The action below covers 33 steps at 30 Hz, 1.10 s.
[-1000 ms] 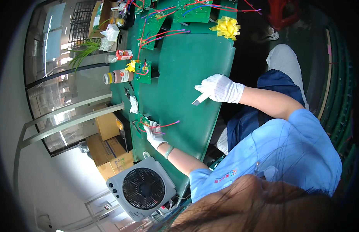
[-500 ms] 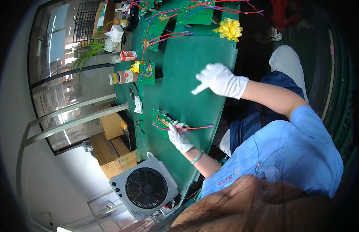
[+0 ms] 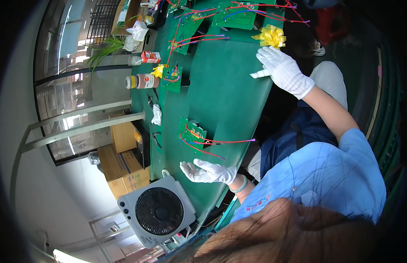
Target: The person assembles electronic circuit boards on a green workbench. They use a small metal tool to press components onto the boards, connect wires, and flip the boards to inspect both sides. The person handles multiple boards sequentially, placing finished ones aside.
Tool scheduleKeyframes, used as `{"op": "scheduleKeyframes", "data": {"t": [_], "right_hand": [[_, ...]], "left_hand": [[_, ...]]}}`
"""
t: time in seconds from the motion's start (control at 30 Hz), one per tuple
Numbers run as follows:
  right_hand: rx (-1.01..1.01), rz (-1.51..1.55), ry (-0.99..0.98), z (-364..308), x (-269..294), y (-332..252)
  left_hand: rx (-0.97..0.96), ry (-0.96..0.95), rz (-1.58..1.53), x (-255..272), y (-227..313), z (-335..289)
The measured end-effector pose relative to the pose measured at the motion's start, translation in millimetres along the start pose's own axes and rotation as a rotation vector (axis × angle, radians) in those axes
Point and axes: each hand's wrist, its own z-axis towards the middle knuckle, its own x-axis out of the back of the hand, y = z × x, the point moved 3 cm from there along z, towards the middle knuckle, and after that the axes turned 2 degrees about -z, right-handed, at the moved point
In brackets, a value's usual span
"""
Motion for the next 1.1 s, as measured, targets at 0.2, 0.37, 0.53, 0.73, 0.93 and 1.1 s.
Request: {"op": "scheduleKeyframes", "data": {"t": [0.2, 0.37, 0.53, 0.73, 0.93, 1.1], "right_hand": [[0.099, 0.009, 0.113, -16, 14, 4], [0.09, 0.232, 0.154, -28, 37, -12], [0.06, 0.369, 0.135, -56, 50, -21], [0.033, 0.502, 0.073, -75, 39, -26], [0.001, 0.589, 0.022, -76, 28, -32], [-0.019, 0.624, -0.02, -74, 27, -28]], "left_hand": [[-0.025, -0.796, -0.32, -96, 77, -22], [-0.306, -0.929, 0.088, -216, 5, -41], [-0.09, -0.956, 0.441, -283, -77, -10], [-0.124, -0.93, 0.454, -291, -84, -19], [0.202, -0.809, -0.007, -291, -99, -1], [0.423, -0.711, -0.082, -286, -108, 8]]}}
